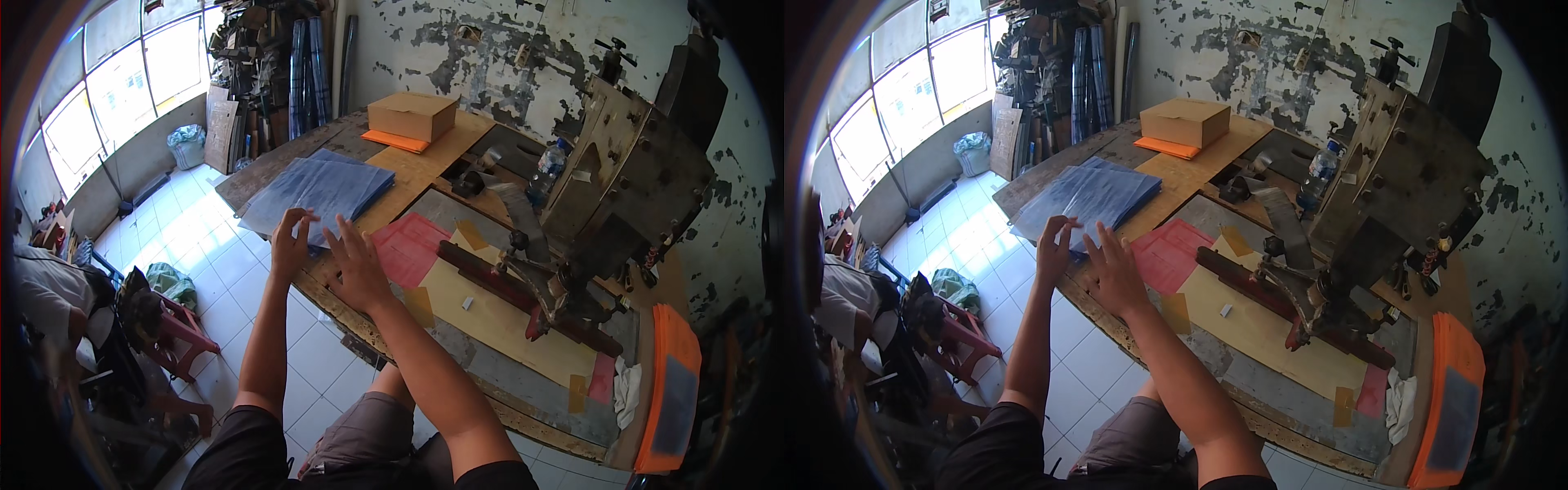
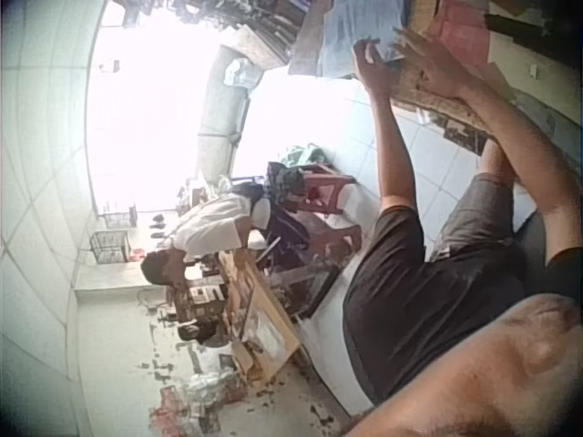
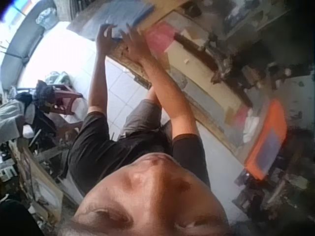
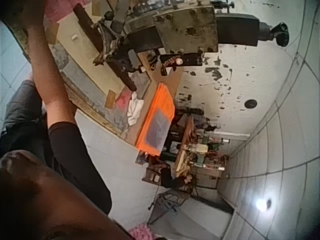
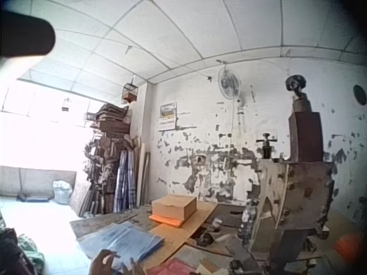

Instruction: The person cleans the work surface beneath a machine press using a cloth, unfolds a clear plastic sleeve by hand, and touches a stack of plastic sheets on the table.

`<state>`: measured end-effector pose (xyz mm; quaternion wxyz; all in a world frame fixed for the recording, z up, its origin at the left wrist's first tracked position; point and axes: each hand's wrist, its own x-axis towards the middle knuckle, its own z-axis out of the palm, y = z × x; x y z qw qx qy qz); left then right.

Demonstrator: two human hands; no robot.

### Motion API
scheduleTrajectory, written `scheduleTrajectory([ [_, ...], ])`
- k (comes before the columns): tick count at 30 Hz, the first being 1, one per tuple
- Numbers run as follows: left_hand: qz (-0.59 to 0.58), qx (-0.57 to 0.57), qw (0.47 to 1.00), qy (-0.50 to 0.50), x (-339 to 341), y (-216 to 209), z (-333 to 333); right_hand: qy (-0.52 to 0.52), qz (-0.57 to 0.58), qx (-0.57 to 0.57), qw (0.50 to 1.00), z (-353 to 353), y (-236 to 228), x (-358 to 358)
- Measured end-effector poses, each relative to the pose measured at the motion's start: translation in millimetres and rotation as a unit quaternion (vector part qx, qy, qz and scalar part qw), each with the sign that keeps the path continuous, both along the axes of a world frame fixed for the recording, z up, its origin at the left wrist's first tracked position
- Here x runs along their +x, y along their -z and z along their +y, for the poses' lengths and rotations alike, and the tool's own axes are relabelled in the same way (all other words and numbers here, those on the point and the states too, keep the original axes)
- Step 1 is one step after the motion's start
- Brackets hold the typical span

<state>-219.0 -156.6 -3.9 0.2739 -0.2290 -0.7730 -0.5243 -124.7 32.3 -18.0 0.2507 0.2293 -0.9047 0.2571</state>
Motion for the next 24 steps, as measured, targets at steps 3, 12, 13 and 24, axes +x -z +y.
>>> scheduleTrajectory([
  [3,0.008,-0.016,1.000,-0.011,2,1,-6,0.019,0.036,-0.002,0.999,-3,-4,3],
  [12,-0.014,-0.016,1.000,-0.011,1,-3,2,0.011,-0.032,0.024,0.999,0,4,-3],
  [13,0.072,-0.028,0.997,-0.029,1,-1,-4,0.016,0.005,0.018,1.000,-4,-5,3],
  [24,-0.006,-0.027,1.000,-0.014,0,-6,0,0.030,0.021,0.013,0.999,-2,-6,6],
])
